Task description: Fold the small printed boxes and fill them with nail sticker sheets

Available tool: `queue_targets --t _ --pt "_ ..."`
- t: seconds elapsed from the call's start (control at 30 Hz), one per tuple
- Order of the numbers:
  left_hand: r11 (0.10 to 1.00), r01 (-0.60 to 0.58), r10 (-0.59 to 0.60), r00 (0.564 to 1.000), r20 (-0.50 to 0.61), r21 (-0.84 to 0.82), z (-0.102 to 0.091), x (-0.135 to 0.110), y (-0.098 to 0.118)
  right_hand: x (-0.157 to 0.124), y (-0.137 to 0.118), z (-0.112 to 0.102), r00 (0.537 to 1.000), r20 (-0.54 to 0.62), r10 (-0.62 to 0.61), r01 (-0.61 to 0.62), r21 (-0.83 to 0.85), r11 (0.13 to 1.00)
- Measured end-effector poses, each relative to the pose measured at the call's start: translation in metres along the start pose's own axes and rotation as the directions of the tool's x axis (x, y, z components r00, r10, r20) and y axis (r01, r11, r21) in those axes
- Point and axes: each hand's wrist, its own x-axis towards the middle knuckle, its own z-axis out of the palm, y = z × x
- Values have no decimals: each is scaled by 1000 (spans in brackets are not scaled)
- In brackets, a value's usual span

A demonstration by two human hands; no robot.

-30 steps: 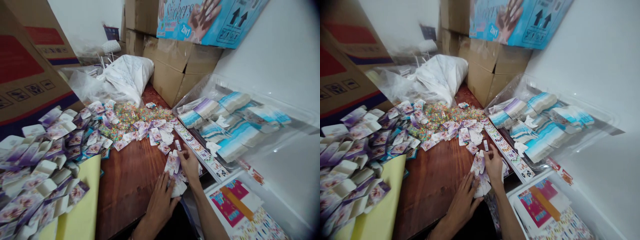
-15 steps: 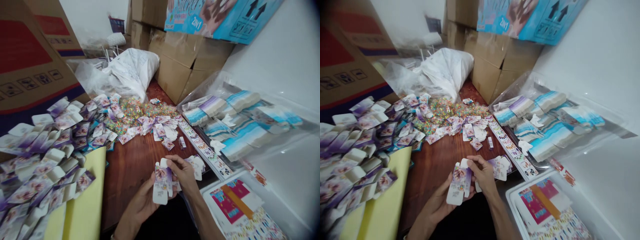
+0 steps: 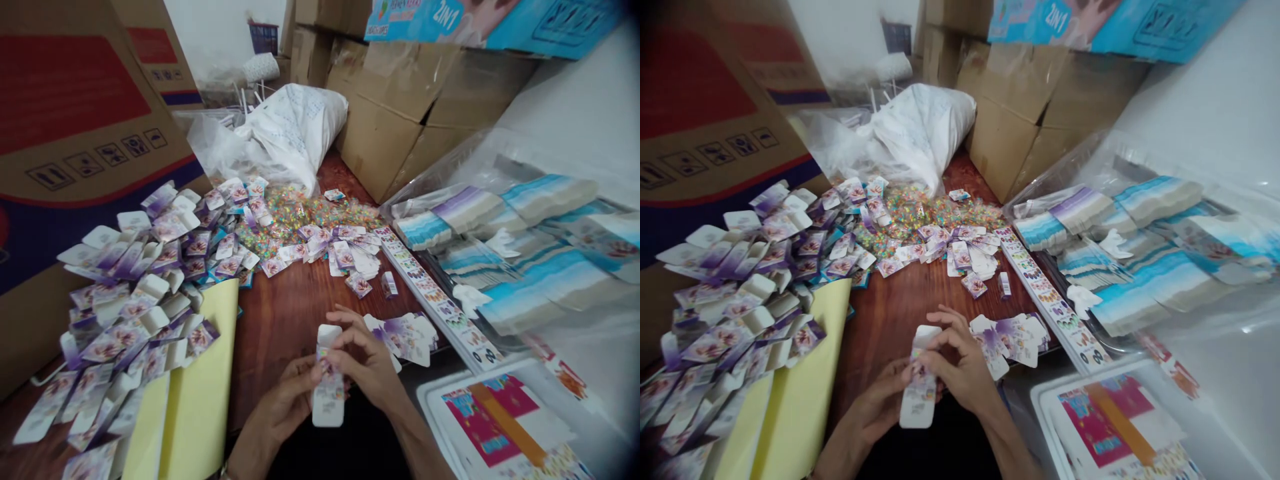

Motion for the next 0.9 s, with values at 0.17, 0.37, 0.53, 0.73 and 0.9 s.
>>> queue_targets --t 0.17,0.37,0.53,0.73,0.9 --pt "987 -73 101 975 -196 145 10 3 2 -4 11 5 969 -120 214 -186 212 959" --pt "764 -228 522 769 -370 604 12 5 -5 -22 8 34 970 -220 101 -102 6 995" --pt "614 -231 658 678 -328 754 4 7 -7 -17 6 42 989 -128 81 -79 18 997" --pt "634 -166 597 726 -342 755 10 -1 -3 -11 1 42 976 -48 213 -206 122 971" --pt "588 -58 500 810 -307 807 12 -9 -2 -4 4 35 989 -104 103 -99 41 994"
